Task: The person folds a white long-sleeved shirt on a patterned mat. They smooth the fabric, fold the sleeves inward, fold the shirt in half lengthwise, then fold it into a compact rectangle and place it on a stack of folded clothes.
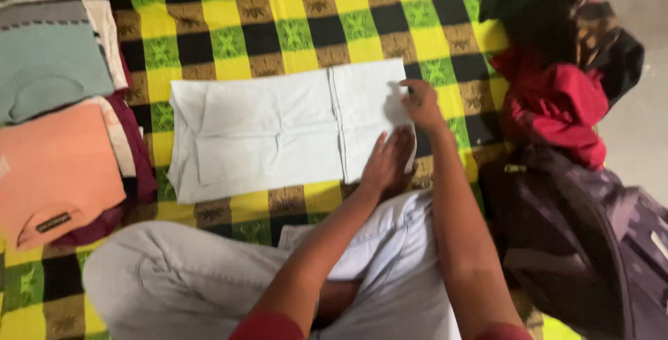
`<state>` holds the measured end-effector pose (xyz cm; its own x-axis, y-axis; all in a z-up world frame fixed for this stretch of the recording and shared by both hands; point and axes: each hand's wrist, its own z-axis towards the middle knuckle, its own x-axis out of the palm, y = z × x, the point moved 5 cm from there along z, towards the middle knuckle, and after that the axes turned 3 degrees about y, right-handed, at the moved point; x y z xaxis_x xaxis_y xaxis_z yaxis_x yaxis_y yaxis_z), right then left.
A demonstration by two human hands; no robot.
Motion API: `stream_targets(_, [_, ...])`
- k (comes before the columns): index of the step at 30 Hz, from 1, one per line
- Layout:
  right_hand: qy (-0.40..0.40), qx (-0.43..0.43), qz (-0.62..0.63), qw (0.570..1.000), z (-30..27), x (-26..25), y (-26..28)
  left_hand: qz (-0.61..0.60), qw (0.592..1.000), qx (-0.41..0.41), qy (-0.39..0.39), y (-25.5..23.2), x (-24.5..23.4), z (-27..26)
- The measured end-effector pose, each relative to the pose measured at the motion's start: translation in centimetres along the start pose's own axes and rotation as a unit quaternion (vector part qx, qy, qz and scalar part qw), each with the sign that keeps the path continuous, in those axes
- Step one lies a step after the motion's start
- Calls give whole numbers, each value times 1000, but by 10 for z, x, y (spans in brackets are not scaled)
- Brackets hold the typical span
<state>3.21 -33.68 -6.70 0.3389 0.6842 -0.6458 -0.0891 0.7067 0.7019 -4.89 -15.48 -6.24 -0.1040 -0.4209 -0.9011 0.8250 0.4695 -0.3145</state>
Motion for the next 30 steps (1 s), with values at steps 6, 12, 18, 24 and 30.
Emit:
stream_targets(6, [3,51,80,995,42,23,-17,18,1000,-5,-10,-4,-9,-5])
stream_targets(12, [70,194,189,960,64,16,-9,-9,998,1,-65,1,-25,-7])
stream_targets(18, [84,188,202,957,73,9,5,-43,997,-13,-62,1,-36,-9])
stream_targets(24, [43,209,258,942,80,13,-12,-119,992,-32,-26,2,-40,-6])
stream_targets(30, [73,183,288,937,85,3,-15,-292,955,-49,20,8,-49,-9])
